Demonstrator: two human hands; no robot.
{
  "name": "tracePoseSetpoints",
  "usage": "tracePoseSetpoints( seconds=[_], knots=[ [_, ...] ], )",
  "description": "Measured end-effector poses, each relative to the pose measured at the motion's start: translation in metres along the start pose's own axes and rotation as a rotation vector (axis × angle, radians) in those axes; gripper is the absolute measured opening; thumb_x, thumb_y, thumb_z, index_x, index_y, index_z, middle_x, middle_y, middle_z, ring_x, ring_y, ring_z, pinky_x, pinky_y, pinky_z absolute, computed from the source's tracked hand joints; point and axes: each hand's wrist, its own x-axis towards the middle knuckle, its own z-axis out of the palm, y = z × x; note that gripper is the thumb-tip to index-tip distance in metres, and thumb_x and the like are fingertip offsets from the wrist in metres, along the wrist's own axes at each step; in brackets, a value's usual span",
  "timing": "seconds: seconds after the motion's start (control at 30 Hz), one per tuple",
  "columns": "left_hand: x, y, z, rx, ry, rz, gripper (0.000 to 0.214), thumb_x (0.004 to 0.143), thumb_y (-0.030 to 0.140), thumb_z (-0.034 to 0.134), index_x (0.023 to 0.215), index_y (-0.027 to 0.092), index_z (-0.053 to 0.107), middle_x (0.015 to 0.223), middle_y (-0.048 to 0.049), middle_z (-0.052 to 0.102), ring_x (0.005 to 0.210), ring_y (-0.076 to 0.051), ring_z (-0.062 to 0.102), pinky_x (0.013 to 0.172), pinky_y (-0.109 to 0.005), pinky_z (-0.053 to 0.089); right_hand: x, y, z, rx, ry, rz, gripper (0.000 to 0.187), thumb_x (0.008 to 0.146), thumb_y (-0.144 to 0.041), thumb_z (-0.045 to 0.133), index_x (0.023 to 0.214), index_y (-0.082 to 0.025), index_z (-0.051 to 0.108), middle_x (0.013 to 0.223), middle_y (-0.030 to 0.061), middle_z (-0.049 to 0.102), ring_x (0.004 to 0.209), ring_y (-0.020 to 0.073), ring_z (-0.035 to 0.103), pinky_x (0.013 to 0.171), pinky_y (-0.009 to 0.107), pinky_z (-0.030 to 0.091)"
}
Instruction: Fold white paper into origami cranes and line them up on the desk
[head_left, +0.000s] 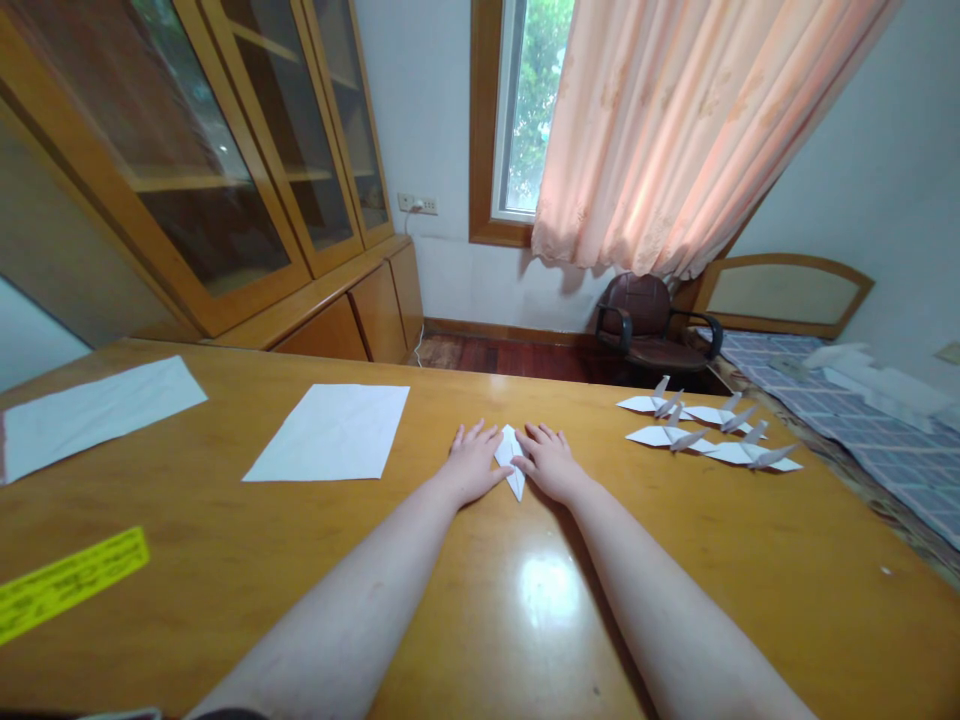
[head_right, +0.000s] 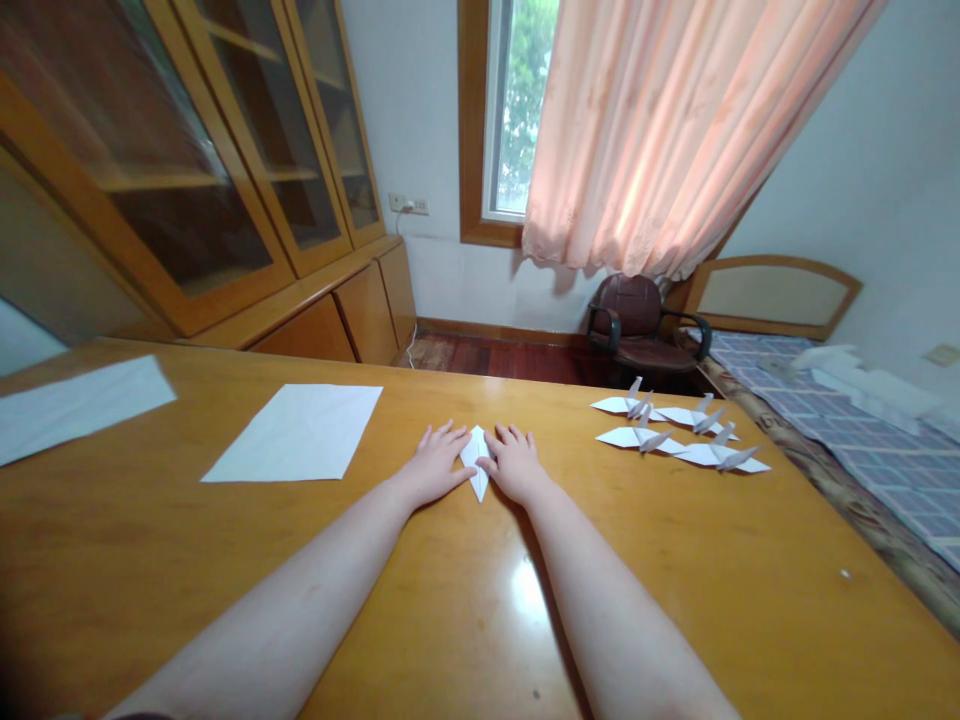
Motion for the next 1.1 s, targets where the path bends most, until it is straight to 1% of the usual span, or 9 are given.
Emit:
tracePoseSetpoints(
  seconds=[0.2,0.37,0.5,0.57,0.63,0.73,0.83,0.97,1.1],
  knots=[
    [0.001,0.005,-0.008,-0.143,0.102,0.069,0.039,0.085,0.049,0.048,0.109,0.021,0.058,0.113,-0.0082,0.062,0.109,-0.024,0.053,0.104,-0.043,0.03,-0.001,0.002,-0.002,0.036,0.022,-0.021,0.055,0.09,-0.053,0.035,0.138,-0.026,0.038,0.148,0.0095,0.03,0.136,0.0301,0.021,0.108,0.052,0.012],
    [0.0,0.008,-0.015,-0.21,0.127,0.037,0.032,0.088,0.046,0.044,0.086,0.019,0.061,0.091,-0.0056,0.065,0.089,-0.02,0.058,0.092,-0.037,0.04,0.0,0.003,-0.002,0.06,0.027,-0.019,0.055,0.091,-0.055,0.032,0.137,-0.026,0.04,0.147,0.0095,0.032,0.136,0.03,0.022,0.108,0.052,0.013],
    [0.001,0.006,-0.015,-0.21,0.089,0.022,0.025,0.086,0.039,0.049,0.075,0.019,0.06,0.087,-0.0042,0.066,0.086,-0.019,0.058,0.092,-0.036,0.04,-0.001,0.002,-0.003,0.076,0.021,-0.025,0.059,0.089,-0.057,0.035,0.138,-0.025,0.039,0.148,0.01,0.031,0.136,0.0304,0.021,0.108,0.052,0.012],
    [0.002,0.003,-0.013,-0.191,0.08,0.036,0.017,0.082,0.035,0.055,0.078,0.02,0.062,0.092,-0.0042,0.066,0.091,-0.02,0.058,0.094,-0.037,0.039,-0.001,0.002,-0.004,0.076,0.017,-0.027,0.059,0.087,-0.054,0.041,0.138,-0.024,0.039,0.148,0.0102,0.03,0.137,0.0309,0.02,0.109,0.052,0.012],
    [0.003,0.001,-0.01,-0.17,0.072,0.058,0.015,0.08,0.031,0.057,0.089,0.021,0.064,0.101,-0.0045,0.066,0.1,-0.02,0.057,0.1,-0.038,0.035,-0.001,0.003,-0.004,0.075,0.014,-0.027,0.06,0.086,-0.05,0.047,0.138,-0.024,0.038,0.148,0.0103,0.03,0.137,0.0313,0.02,0.109,0.053,0.011],
    [0.004,-0.002,-0.003,-0.133,0.035,0.074,0.029,0.082,0.029,0.055,0.11,0.025,0.06,0.122,-0.0048,0.06,0.117,-0.022,0.049,0.107,-0.044,0.025,0.0,0.003,-0.003,0.083,0.016,-0.03,0.059,0.084,-0.046,0.05,0.138,-0.025,0.038,0.147,0.0103,0.031,0.136,0.0317,0.021,0.108,0.054,0.011],
    [0.005,-0.004,0.002,-0.088,-0.015,0.059,0.038,0.085,0.03,0.051,0.123,0.03,0.053,0.135,-0.0027,0.051,0.129,-0.023,0.039,0.11,-0.051,0.018,0.001,0.005,0.0,0.099,0.052,-0.037,0.055,0.084,-0.042,0.051,0.136,-0.025,0.042,0.145,0.0106,0.035,0.135,0.0313,0.024,0.108,0.054,0.012],
    [0.006,-0.005,0.003,-0.036,-0.02,0.004,0.041,0.086,0.034,0.05,0.126,0.034,0.05,0.137,0.0006,0.05,0.135,-0.026,0.029,0.108,-0.061,0.006,0.004,0.011,0.004,0.189,0.179,-0.06,0.048,0.084,-0.034,0.05,0.13,-0.02,0.048,0.137,0.0104,0.047,0.128,0.0257,0.038,0.108,0.047,0.021],
    [0.007,-0.005,-0.001,-0.01,0.008,-0.082,0.039,0.085,0.031,0.051,0.124,0.036,0.052,0.136,0.0022,0.051,0.137,-0.028,0.023,0.107,-0.064,0.0,0.01,0.02,0.008,0.286,0.3,0.011,0.055,0.08,-0.023,0.052,0.133,-0.013,0.043,0.132,0.0127,0.051,0.121,0.0229,0.047,0.104,0.039,0.034]
  ],
)
